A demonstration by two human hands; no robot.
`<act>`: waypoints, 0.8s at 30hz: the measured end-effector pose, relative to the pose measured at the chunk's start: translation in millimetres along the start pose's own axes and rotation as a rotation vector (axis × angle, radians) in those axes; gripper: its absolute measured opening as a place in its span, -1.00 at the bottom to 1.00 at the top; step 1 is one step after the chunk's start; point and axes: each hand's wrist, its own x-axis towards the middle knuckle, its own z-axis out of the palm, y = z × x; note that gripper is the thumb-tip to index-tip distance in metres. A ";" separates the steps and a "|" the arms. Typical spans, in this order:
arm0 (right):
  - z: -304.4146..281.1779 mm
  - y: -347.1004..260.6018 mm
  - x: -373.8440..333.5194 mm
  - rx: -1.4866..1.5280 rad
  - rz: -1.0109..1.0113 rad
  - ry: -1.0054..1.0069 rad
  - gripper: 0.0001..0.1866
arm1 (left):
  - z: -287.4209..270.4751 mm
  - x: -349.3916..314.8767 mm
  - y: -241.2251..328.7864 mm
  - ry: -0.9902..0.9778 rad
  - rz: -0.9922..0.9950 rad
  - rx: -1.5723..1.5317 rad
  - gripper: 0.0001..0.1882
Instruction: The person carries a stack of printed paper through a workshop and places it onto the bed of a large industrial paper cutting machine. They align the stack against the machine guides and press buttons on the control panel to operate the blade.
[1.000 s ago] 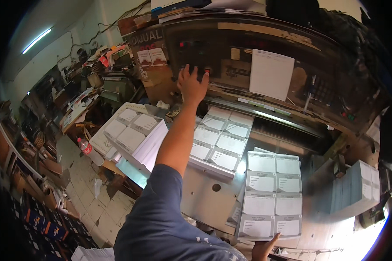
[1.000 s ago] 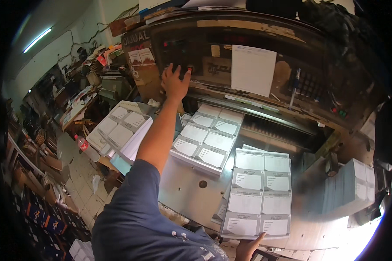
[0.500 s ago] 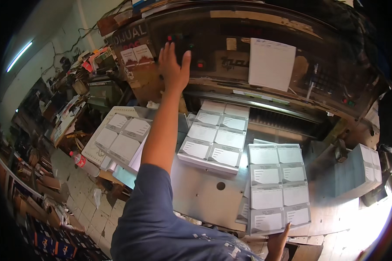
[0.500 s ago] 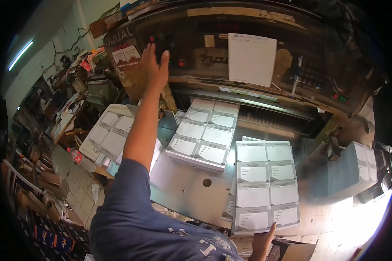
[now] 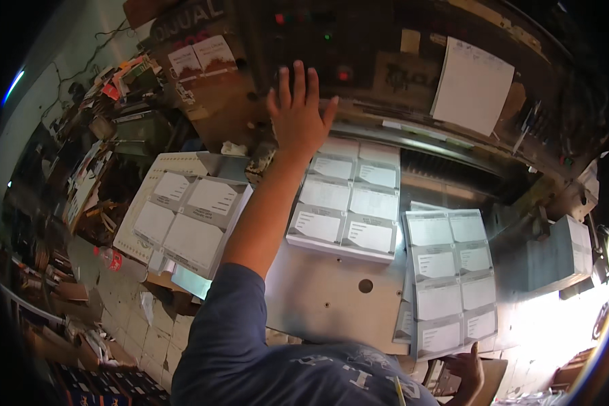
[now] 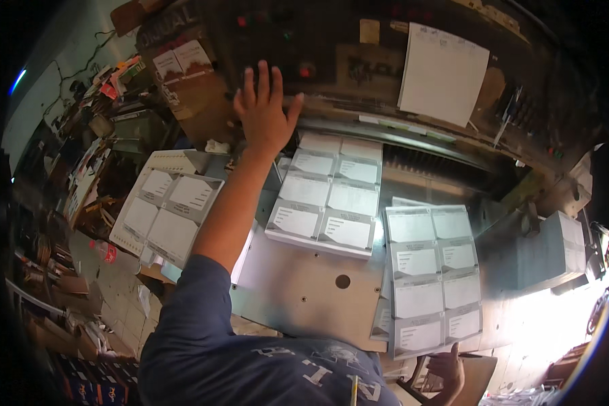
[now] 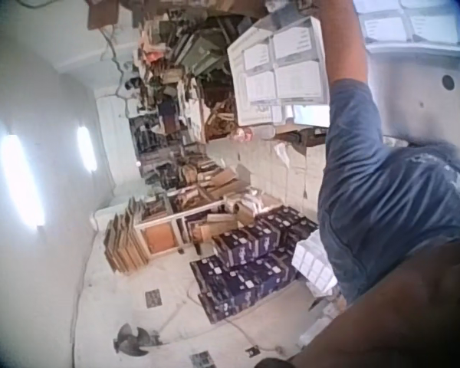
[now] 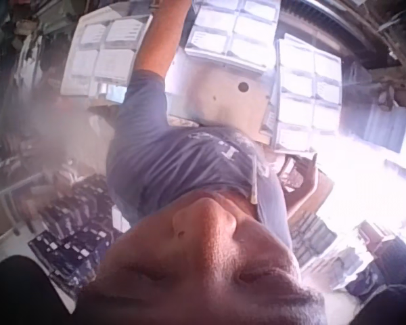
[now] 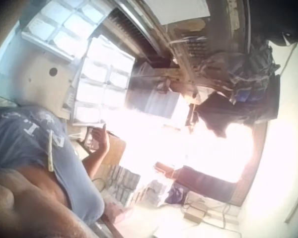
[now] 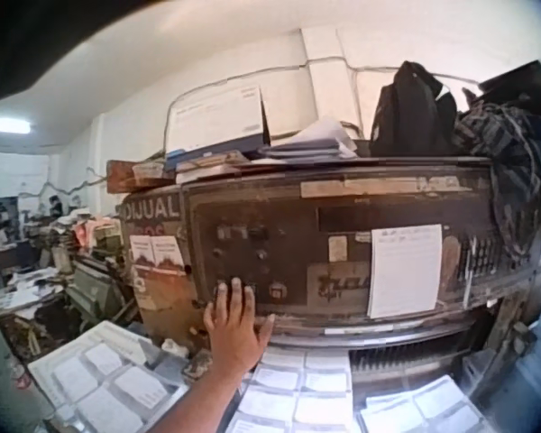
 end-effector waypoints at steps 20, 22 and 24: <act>316.6 -248.7 35.4 -0.893 -1.117 -0.314 0.31 | -122.7 -140.8 9.8 -0.257 -0.430 -0.403 -0.50; 323.4 -241.2 38.1 -0.895 -1.108 -0.353 0.31 | -130.3 -224.5 29.3 -0.373 -0.839 -0.474 -0.46; 327.0 -237.3 43.7 -0.901 -1.155 -0.354 0.29 | -135.0 -266.3 61.4 -0.393 -1.305 -0.619 -0.36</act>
